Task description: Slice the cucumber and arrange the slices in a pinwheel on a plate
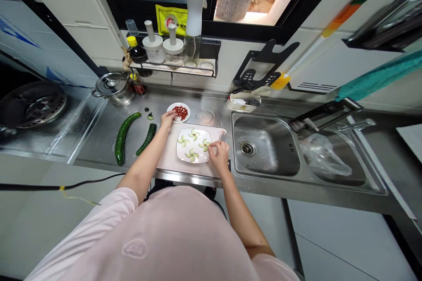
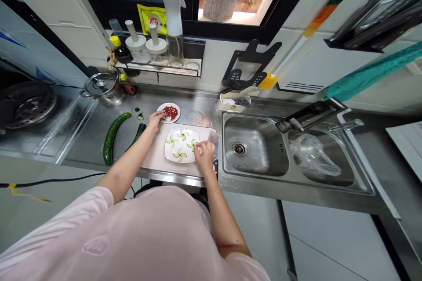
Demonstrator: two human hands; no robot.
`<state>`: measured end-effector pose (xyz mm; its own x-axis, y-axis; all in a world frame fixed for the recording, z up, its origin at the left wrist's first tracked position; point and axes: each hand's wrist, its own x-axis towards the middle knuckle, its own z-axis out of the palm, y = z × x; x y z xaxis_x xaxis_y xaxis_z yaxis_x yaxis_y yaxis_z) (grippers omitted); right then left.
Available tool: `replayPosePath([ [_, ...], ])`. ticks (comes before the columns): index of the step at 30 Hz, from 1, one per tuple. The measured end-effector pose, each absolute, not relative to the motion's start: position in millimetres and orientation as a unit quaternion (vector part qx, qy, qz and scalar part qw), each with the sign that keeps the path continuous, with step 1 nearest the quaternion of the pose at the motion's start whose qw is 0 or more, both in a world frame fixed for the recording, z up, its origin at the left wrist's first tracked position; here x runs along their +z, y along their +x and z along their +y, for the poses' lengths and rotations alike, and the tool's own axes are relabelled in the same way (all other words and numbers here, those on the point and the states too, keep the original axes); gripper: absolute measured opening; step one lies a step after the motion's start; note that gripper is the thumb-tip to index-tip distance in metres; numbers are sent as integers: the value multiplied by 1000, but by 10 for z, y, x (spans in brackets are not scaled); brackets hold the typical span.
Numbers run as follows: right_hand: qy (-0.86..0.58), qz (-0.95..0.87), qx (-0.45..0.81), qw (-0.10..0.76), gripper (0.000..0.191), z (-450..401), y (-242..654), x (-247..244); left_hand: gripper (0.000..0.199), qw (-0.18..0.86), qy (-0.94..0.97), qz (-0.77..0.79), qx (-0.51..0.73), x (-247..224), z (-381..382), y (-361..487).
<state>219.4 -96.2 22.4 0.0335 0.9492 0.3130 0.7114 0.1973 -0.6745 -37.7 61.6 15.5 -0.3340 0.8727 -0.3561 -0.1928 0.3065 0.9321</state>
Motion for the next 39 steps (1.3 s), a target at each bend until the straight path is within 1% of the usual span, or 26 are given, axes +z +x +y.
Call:
replayPosePath([
  [10,-608,-681,153,378,12,-932,2155,244,29,561,249,575,541,326,459,-274],
  [16,-590,-692,169,380,12,-854,2058,402,27,604,243,541,533,548,214,-121],
  [22,-562,-706,184,390,12,-750,1914,627,27,618,274,518,524,709,-37,15],
  [30,-522,-716,202,417,16,-609,1734,971,31,587,354,503,527,847,-332,176],
  [39,-503,-720,198,436,17,-564,1649,1083,29,532,410,494,552,1012,-486,249],
])
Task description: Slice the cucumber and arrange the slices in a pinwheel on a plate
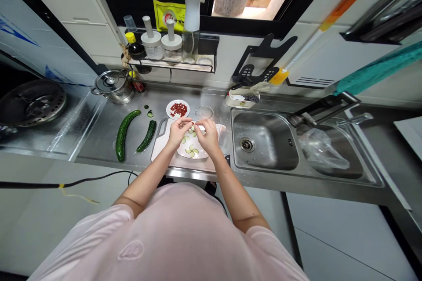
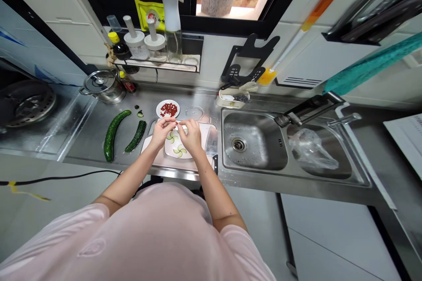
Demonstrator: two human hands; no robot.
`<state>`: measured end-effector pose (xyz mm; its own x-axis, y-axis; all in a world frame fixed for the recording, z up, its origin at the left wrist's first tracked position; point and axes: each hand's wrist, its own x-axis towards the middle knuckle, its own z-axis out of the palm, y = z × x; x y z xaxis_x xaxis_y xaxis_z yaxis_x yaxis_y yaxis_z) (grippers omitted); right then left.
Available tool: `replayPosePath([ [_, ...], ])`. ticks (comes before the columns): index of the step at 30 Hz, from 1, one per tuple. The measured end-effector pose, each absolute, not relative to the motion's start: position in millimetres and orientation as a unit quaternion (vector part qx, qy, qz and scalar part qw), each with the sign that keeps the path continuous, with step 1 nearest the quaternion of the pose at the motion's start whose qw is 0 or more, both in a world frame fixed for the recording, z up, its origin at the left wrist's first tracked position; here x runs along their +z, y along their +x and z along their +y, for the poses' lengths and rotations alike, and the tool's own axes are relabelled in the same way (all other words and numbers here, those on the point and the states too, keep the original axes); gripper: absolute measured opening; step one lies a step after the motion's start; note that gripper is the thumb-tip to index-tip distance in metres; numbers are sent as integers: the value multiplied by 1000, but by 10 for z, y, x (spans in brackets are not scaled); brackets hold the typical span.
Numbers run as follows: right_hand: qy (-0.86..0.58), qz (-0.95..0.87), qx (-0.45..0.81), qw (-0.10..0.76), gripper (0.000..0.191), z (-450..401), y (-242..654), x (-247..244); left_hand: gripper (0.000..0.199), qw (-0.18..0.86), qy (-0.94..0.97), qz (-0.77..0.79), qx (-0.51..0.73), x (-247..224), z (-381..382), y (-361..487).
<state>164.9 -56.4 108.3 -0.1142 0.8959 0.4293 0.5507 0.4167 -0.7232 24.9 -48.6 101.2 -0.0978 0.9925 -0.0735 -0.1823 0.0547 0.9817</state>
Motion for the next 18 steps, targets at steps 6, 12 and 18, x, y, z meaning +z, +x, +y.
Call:
replayPosePath([
  [6,-493,-721,199,444,15,-574,1641,1086,31,524,439,470,559,978,-523,258],
  [12,-490,-724,205,441,14,-598,1658,1077,33,540,434,470,547,988,-578,233],
  [18,-483,-726,211,443,13,-632,1665,1063,34,505,475,470,547,999,-606,177],
])
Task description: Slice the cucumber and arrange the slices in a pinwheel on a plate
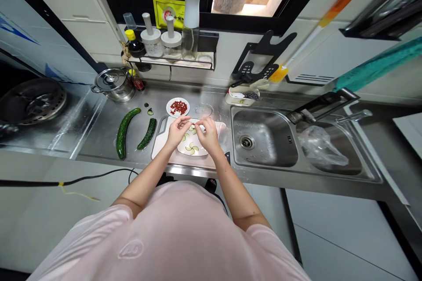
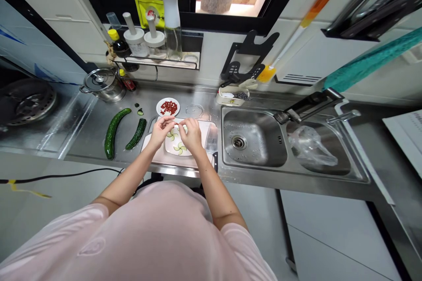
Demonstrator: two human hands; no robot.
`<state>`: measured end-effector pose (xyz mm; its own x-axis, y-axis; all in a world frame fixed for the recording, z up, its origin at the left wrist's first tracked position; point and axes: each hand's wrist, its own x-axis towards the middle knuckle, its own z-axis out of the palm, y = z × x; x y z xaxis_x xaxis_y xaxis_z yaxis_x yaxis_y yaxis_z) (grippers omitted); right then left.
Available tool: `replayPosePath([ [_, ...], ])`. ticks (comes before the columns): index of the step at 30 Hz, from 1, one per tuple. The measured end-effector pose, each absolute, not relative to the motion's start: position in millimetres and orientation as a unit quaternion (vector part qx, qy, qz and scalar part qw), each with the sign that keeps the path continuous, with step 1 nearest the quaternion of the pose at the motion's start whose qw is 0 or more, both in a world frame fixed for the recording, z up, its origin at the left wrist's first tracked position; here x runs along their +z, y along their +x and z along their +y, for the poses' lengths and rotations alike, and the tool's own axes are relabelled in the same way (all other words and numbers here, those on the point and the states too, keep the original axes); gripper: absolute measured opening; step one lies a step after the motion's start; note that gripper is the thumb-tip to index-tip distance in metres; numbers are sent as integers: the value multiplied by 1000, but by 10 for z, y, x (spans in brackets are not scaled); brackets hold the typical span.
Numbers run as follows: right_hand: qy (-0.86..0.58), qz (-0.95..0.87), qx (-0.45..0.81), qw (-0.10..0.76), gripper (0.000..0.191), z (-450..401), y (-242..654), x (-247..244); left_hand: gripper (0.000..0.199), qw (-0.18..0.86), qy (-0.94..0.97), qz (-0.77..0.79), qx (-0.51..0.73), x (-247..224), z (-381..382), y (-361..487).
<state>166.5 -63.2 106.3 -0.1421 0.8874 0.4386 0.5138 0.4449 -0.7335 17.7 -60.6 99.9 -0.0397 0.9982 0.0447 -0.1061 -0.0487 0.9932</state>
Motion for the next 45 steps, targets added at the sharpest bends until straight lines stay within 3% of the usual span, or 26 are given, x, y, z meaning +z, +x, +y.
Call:
replayPosePath([
  [17,-476,-747,228,404,12,-808,1723,1012,34,523,500,467,508,900,-732,154],
  [23,-501,-757,224,356,14,-908,1788,759,27,391,591,554,437,667,-905,31],
  [30,-548,-780,199,227,13,-1067,1800,347,21,219,745,558,291,354,-1112,-71],
  [36,-561,-791,186,158,15,-1113,1757,173,22,180,787,552,206,171,-1186,-50],
  [45,-553,-806,167,131,20,-1106,1714,76,25,151,814,535,168,39,-1189,-38],
])
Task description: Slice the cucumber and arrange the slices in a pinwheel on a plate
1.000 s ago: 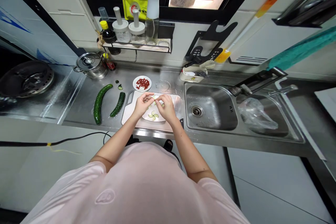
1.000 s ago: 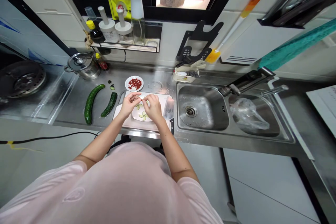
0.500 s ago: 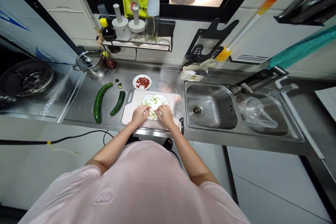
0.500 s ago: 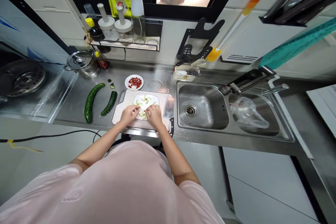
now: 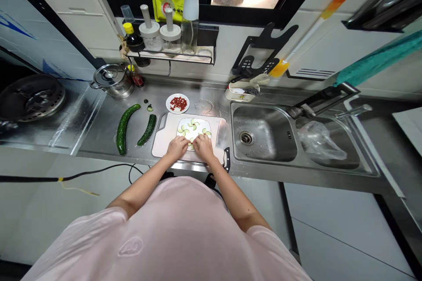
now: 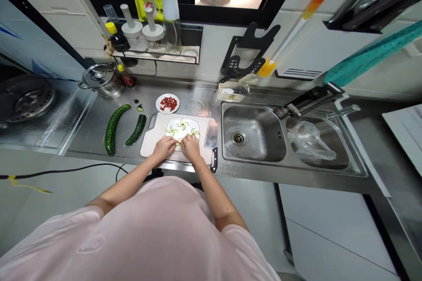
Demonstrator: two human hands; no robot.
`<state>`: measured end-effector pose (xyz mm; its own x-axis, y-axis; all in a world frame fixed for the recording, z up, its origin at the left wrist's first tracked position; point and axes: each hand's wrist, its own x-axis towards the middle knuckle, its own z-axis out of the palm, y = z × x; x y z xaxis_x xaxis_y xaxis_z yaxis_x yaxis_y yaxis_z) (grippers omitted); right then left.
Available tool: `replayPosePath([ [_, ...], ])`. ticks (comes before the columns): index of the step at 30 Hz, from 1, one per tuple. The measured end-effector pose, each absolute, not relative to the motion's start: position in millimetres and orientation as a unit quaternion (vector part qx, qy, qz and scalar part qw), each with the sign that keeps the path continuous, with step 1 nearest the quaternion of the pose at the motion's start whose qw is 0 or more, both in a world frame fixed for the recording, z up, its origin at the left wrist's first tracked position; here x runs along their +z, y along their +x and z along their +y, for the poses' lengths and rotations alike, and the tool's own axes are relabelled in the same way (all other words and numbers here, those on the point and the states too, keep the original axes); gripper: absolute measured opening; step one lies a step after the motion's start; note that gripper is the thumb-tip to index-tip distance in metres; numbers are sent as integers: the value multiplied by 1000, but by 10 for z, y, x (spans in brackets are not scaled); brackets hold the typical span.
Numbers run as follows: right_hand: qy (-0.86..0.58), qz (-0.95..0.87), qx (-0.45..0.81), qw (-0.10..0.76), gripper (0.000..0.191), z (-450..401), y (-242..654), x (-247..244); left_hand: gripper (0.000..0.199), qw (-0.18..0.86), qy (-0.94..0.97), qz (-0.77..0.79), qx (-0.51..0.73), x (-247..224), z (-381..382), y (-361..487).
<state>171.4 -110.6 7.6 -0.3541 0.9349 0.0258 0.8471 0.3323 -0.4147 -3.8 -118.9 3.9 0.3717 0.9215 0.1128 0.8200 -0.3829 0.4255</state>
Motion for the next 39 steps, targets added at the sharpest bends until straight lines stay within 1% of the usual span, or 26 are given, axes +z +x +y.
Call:
replayPosePath([
  [5,-551,-810,161,120,21,-1095,1698,49,26,136,827,526,144,8,-1193,-27],
  [15,-548,-817,147,100,23,-1079,1696,32,28,139,832,518,142,-7,-1189,-23],
  [22,-552,-814,153,96,19,-1067,1699,35,28,135,837,513,131,-2,-1178,-8],
  [27,-568,-800,160,109,16,-1048,1724,41,27,135,840,508,133,-4,-1175,-8],
  [39,-564,-805,159,91,16,-1044,1690,47,28,134,842,505,135,28,-1185,-1],
])
